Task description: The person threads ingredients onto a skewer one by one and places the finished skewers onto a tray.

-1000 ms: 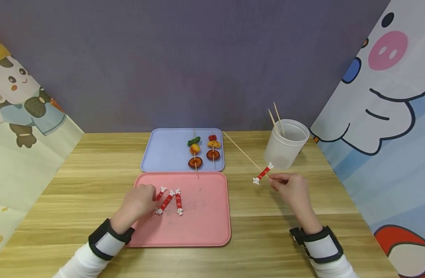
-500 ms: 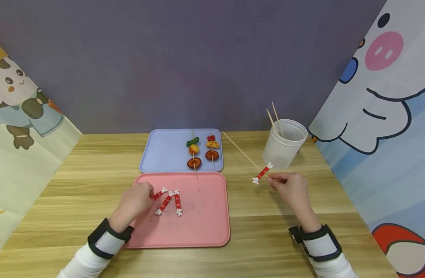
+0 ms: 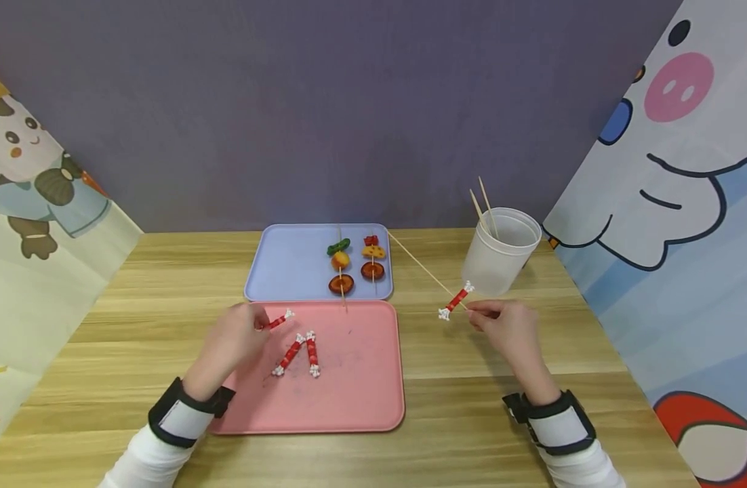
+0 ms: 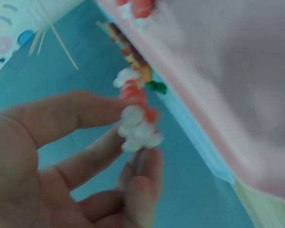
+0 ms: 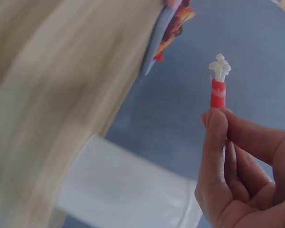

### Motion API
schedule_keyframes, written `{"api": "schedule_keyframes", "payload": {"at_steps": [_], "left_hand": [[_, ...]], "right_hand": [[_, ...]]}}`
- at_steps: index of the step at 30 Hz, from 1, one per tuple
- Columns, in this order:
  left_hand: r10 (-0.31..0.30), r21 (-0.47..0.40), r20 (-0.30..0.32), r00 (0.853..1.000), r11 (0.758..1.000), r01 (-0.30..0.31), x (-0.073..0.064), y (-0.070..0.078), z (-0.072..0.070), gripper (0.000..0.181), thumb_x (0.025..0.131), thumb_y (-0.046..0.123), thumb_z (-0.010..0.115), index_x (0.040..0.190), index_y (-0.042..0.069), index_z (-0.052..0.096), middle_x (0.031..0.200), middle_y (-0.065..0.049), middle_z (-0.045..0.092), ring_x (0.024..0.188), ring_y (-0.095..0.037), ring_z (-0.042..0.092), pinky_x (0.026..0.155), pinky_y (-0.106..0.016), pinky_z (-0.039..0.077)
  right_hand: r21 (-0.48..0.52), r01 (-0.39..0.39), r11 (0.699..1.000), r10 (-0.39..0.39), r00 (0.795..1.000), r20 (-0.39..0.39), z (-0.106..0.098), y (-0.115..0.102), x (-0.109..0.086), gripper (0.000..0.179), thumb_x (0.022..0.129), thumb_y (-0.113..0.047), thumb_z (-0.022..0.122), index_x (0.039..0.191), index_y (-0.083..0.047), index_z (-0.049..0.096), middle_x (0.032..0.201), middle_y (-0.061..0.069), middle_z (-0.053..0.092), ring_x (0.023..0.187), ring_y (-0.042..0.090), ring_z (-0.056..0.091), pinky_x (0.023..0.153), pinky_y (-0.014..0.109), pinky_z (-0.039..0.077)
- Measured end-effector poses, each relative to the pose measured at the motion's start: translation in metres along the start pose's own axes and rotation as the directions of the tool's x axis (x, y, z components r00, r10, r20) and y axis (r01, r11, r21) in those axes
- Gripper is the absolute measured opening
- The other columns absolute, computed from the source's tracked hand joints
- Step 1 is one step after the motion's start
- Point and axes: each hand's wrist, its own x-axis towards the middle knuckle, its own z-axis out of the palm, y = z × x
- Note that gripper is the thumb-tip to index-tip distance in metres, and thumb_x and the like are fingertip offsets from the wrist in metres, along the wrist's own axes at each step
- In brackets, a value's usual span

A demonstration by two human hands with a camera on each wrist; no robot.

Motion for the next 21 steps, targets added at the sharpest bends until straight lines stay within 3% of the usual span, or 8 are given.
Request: {"api": "schedule_keyframes", "payload": {"at_steps": [4, 9, 21], "left_hand": [[0.045, -0.142, -0.141, 0.989, 0.988, -0.065, 0.009, 0.005, -0.008, 0.007, 0.079, 0.009, 0.065, 0.082, 0.005, 0.070, 0.082, -0.011, 0.068, 0.070, -0.023, 0.060, 0.058, -0.035, 0.048], [0.018, -0.305, -0.238, 0.971, 0.948, -0.092, 0.021, 0.016, -0.014, 0.012, 0.084, 0.012, 0.061, 0.090, 0.006, 0.070, 0.081, -0.009, 0.068, 0.068, -0.022, 0.060, 0.058, -0.031, 0.046], [-0.043, -0.457, -0.419, 0.907, 0.873, -0.169, 0.042, 0.035, -0.021, 0.015, 0.086, 0.015, 0.064, 0.094, 0.005, 0.072, 0.083, -0.009, 0.072, 0.074, -0.021, 0.065, 0.060, -0.032, 0.048]], "right_hand": [[0.035, 0.043, 0.998, -0.043, 0.999, 0.014, 0.008, -0.015, 0.004, 0.013, 0.081, -0.013, 0.074, 0.091, -0.005, 0.076, 0.075, 0.009, 0.073, 0.062, 0.005, 0.066, 0.052, 0.018, 0.046], [0.097, 0.087, 0.991, -0.091, 0.995, 0.035, 0.017, -0.035, 0.005, 0.011, 0.081, -0.010, 0.074, 0.090, -0.004, 0.076, 0.079, 0.010, 0.073, 0.064, 0.011, 0.067, 0.053, 0.018, 0.048], [0.114, 0.227, 0.967, -0.223, 0.974, -0.049, 0.016, -0.063, -0.003, 0.008, 0.076, -0.009, 0.078, 0.083, -0.011, 0.078, 0.073, 0.002, 0.071, 0.063, 0.007, 0.064, 0.054, 0.015, 0.046]]}}
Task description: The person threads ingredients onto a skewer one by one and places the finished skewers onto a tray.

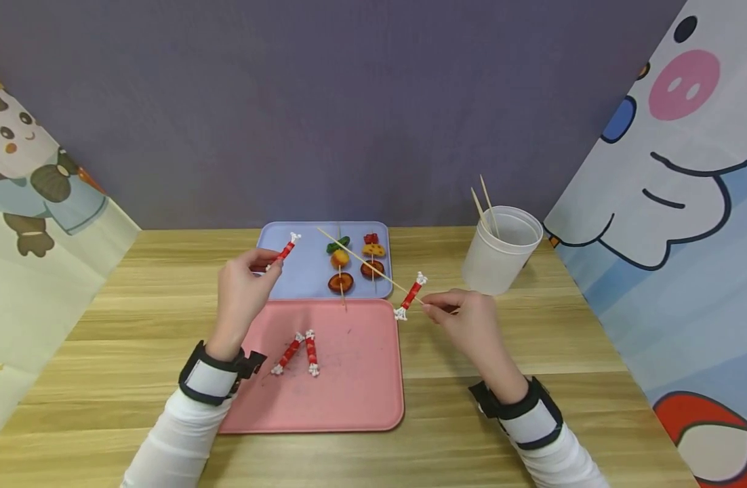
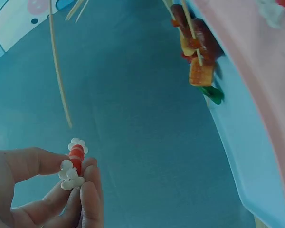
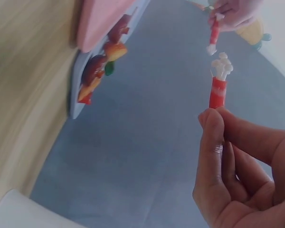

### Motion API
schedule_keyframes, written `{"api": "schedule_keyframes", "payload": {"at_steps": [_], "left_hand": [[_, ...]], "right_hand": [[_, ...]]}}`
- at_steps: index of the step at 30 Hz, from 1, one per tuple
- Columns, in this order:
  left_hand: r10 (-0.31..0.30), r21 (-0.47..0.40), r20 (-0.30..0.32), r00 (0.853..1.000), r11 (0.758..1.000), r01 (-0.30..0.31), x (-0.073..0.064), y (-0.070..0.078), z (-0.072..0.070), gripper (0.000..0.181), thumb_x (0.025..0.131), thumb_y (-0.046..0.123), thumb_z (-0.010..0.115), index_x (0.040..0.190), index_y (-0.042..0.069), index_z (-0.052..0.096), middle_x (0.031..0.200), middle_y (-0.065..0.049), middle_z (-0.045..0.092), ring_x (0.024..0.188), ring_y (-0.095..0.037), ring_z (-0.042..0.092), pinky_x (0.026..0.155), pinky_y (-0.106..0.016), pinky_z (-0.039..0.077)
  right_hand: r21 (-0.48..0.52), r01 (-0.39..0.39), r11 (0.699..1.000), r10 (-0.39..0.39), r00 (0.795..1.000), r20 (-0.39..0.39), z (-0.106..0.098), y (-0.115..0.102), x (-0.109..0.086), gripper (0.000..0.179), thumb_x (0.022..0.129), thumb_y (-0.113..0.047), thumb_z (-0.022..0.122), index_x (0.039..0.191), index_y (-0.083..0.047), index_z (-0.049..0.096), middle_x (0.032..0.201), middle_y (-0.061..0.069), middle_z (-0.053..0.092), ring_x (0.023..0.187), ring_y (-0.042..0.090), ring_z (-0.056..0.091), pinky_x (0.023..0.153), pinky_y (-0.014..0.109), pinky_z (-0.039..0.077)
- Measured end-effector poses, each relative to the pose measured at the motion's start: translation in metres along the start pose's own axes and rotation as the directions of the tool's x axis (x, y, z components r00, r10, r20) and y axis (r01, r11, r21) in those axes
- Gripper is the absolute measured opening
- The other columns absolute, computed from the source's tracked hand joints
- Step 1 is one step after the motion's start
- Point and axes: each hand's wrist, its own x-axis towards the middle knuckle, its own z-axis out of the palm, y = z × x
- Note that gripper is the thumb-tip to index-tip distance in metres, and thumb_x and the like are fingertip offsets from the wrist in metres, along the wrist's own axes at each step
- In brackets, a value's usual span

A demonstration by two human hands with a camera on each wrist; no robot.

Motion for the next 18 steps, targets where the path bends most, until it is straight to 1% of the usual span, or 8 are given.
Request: {"api": "schedule_keyframes", "payload": {"at_steps": [5, 8, 11, 14, 18], "left_hand": [[0.003, -0.045, -0.059, 0.998, 0.999, -0.006, 0.007, 0.004, 0.003, 0.014, 0.085, 0.015, 0.066, 0.093, 0.006, 0.072, 0.083, -0.008, 0.072, 0.072, -0.020, 0.066, 0.060, -0.031, 0.048], [0.005, -0.067, -0.073, 0.997, 0.998, -0.010, 0.010, 0.007, 0.005, 0.014, 0.085, 0.016, 0.066, 0.093, 0.006, 0.072, 0.083, -0.008, 0.072, 0.072, -0.020, 0.066, 0.058, -0.032, 0.048], [0.008, -0.085, -0.091, 0.996, 0.996, -0.016, 0.013, 0.009, 0.008, 0.014, 0.085, 0.015, 0.067, 0.093, 0.006, 0.073, 0.083, -0.008, 0.072, 0.071, -0.021, 0.066, 0.059, -0.031, 0.049], [0.012, -0.097, -0.109, 0.994, 0.995, -0.023, 0.015, 0.011, 0.009, 0.013, 0.084, 0.014, 0.067, 0.091, 0.005, 0.073, 0.082, -0.008, 0.072, 0.069, -0.021, 0.066, 0.060, -0.030, 0.049], [0.018, -0.113, -0.130, 0.991, 0.993, -0.033, 0.018, 0.013, 0.012, 0.012, 0.083, 0.014, 0.068, 0.090, 0.006, 0.074, 0.080, -0.007, 0.072, 0.069, -0.019, 0.066, 0.058, -0.028, 0.047]], "right_hand": [[-0.002, 0.043, 0.999, -0.043, 0.999, 0.003, -0.001, -0.008, -0.003, 0.009, 0.075, -0.008, 0.078, 0.083, -0.012, 0.078, 0.076, 0.001, 0.072, 0.064, 0.003, 0.063, 0.057, 0.015, 0.049], [-0.011, 0.058, 0.998, -0.058, 0.998, 0.013, -0.001, -0.011, -0.005, 0.009, 0.076, -0.008, 0.078, 0.084, -0.012, 0.078, 0.078, 0.001, 0.073, 0.066, 0.004, 0.063, 0.057, 0.017, 0.051], [-0.007, 0.057, 0.998, -0.057, 0.998, 0.019, -0.001, -0.013, -0.007, 0.009, 0.076, -0.008, 0.078, 0.085, -0.011, 0.078, 0.076, 0.000, 0.072, 0.066, 0.005, 0.062, 0.056, 0.019, 0.050], [-0.005, 0.061, 0.998, -0.061, 0.998, 0.018, -0.001, -0.013, -0.007, 0.010, 0.076, -0.008, 0.078, 0.085, -0.011, 0.078, 0.075, -0.001, 0.071, 0.064, 0.004, 0.060, 0.054, 0.019, 0.049], [0.006, 0.075, 0.997, -0.075, 0.997, 0.011, 0.000, -0.012, -0.007, 0.010, 0.075, -0.007, 0.078, 0.084, -0.012, 0.078, 0.076, -0.002, 0.071, 0.064, 0.002, 0.061, 0.055, 0.019, 0.050]]}}
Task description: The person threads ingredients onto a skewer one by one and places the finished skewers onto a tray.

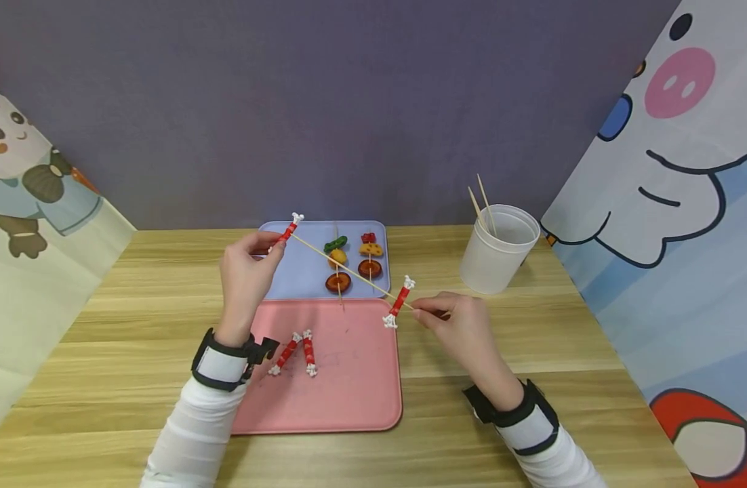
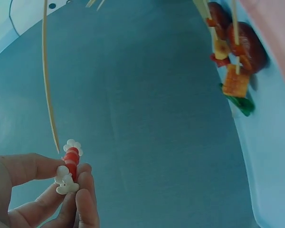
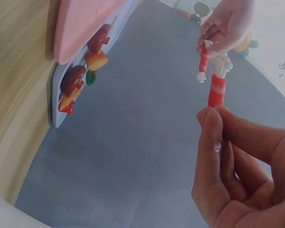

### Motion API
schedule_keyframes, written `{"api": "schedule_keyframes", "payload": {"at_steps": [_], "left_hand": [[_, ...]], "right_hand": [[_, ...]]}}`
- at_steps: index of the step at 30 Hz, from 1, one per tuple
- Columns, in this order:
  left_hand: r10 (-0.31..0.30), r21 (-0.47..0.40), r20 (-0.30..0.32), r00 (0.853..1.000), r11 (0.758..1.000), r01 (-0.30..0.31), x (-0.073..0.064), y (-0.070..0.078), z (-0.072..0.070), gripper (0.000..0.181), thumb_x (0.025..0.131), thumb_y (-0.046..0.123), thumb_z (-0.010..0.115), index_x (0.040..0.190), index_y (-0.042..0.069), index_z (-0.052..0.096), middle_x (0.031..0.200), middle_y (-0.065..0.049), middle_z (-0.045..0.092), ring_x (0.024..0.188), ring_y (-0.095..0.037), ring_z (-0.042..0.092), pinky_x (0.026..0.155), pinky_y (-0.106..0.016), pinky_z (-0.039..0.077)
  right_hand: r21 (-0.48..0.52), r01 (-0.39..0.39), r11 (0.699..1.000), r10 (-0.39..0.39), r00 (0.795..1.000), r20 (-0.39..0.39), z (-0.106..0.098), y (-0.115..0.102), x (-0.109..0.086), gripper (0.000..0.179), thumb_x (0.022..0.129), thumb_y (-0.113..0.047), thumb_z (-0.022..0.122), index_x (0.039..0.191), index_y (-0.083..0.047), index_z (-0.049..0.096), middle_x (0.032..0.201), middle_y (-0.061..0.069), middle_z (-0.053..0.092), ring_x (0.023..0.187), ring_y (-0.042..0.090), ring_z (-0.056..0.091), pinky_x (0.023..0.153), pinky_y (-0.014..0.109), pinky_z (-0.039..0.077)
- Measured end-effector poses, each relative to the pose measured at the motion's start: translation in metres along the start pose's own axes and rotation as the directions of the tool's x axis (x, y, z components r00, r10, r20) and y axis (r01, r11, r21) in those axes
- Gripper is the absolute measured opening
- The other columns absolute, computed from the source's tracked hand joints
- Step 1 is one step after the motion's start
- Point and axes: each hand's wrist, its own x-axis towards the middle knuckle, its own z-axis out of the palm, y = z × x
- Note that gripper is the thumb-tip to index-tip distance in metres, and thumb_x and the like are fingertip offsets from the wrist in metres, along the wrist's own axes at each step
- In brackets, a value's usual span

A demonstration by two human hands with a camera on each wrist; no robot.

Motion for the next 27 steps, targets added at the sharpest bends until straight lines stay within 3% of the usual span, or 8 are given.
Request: {"api": "schedule_keyframes", "payload": {"at_steps": [12, 27], "left_hand": [[0.003, -0.044, 0.004, 1.000, 0.999, -0.003, 0.0004, 0.0057, 0.0069, 0.013, 0.084, 0.013, 0.067, 0.093, 0.007, 0.073, 0.081, -0.008, 0.072, 0.067, -0.018, 0.065, 0.061, -0.028, 0.051], [0.021, -0.026, 0.009, 1.000, 0.999, -0.021, -0.0021, 0.0094, 0.0052, 0.011, 0.083, 0.014, 0.068, 0.091, 0.008, 0.074, 0.081, -0.006, 0.072, 0.064, -0.017, 0.065, 0.058, -0.027, 0.050]], "right_hand": [[-0.005, 0.005, 1.000, -0.005, 1.000, -0.019, -0.0019, -0.0010, 0.0003, 0.011, 0.074, -0.006, 0.079, 0.084, -0.011, 0.078, 0.076, -0.001, 0.072, 0.064, 0.001, 0.062, 0.056, 0.015, 0.050], [-0.019, 0.005, 1.000, -0.005, 1.000, -0.004, -0.0017, -0.0007, -0.0012, 0.012, 0.075, -0.006, 0.078, 0.085, -0.011, 0.078, 0.075, -0.001, 0.071, 0.064, 0.003, 0.060, 0.055, 0.020, 0.050]]}}
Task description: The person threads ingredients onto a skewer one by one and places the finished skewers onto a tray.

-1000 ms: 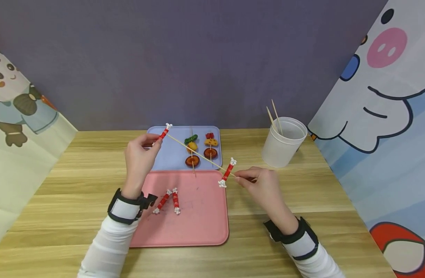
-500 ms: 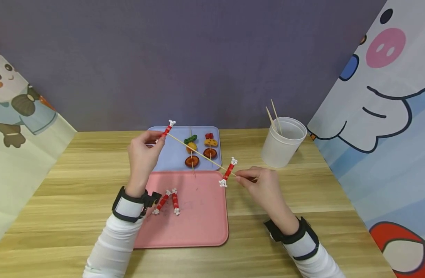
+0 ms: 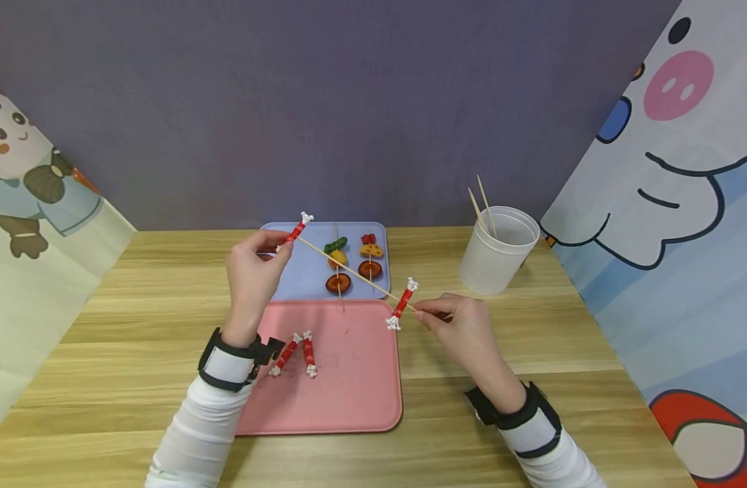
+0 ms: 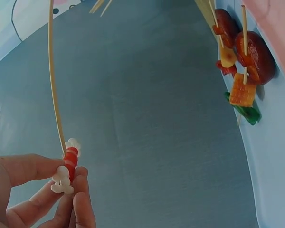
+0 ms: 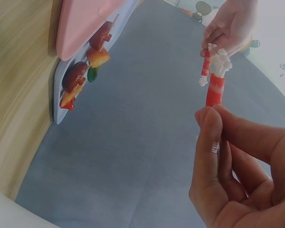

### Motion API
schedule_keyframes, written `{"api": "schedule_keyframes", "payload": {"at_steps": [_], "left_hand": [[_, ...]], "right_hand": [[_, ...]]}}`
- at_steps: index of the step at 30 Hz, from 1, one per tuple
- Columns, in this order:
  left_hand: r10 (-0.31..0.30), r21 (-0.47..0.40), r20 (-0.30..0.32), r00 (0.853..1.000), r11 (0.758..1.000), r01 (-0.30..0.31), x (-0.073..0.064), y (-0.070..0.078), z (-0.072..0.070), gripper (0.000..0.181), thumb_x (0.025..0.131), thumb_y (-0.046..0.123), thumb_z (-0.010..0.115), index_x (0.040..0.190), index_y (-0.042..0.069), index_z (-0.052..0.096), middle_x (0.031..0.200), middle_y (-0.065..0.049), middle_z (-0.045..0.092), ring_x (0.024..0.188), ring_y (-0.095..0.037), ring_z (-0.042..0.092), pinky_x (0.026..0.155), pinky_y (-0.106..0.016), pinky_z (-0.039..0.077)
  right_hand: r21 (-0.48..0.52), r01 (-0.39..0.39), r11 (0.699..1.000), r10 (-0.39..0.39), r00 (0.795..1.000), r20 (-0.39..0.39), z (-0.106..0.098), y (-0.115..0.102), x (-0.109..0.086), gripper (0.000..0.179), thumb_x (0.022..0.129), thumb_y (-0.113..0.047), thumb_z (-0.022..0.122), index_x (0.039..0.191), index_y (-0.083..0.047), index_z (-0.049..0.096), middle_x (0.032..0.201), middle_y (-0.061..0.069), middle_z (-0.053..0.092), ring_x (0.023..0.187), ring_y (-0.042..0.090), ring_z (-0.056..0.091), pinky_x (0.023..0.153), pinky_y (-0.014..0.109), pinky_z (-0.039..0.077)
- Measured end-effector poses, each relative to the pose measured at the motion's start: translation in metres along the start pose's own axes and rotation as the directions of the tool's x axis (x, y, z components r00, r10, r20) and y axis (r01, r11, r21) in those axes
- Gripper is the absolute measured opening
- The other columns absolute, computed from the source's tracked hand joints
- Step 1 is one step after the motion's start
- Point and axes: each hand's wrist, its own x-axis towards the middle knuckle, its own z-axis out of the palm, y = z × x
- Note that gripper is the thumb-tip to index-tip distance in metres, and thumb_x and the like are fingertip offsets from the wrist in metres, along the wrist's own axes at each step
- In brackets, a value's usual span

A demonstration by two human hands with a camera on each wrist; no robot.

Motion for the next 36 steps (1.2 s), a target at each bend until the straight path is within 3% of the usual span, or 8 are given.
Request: {"api": "schedule_keyframes", "payload": {"at_steps": [9, 22, 36], "left_hand": [[0.025, -0.007, -0.004, 1.000, 1.000, -0.025, -0.001, 0.000, 0.003, 0.009, 0.082, 0.012, 0.071, 0.089, 0.007, 0.075, 0.079, -0.006, 0.073, 0.062, -0.017, 0.063, 0.055, -0.021, 0.047], [0.064, 0.022, 0.000, 0.998, 0.998, -0.064, -0.006, -0.002, 0.009, 0.008, 0.082, 0.009, 0.071, 0.087, 0.005, 0.075, 0.080, -0.008, 0.073, 0.062, -0.018, 0.062, 0.056, -0.027, 0.049], [0.021, 0.020, 0.037, 0.999, 1.000, -0.021, -0.009, 0.002, 0.013, 0.006, 0.080, 0.008, 0.072, 0.084, 0.006, 0.076, 0.078, -0.007, 0.073, 0.062, -0.017, 0.063, 0.056, -0.027, 0.049]], "right_hand": [[0.001, 0.002, 1.000, -0.002, 1.000, -0.008, 0.001, 0.000, 0.000, 0.011, 0.074, -0.006, 0.078, 0.084, -0.009, 0.078, 0.074, -0.001, 0.071, 0.063, 0.002, 0.059, 0.055, 0.018, 0.049], [0.015, 0.001, 1.000, 0.000, 1.000, -0.017, 0.004, 0.000, -0.001, 0.010, 0.074, -0.003, 0.079, 0.082, -0.009, 0.078, 0.074, 0.000, 0.071, 0.063, 0.002, 0.060, 0.056, 0.022, 0.051], [0.011, -0.053, 0.999, 0.053, 0.999, 0.010, 0.003, 0.001, 0.000, 0.008, 0.076, -0.008, 0.078, 0.083, -0.011, 0.078, 0.076, 0.000, 0.072, 0.064, 0.003, 0.063, 0.056, 0.019, 0.051]]}}
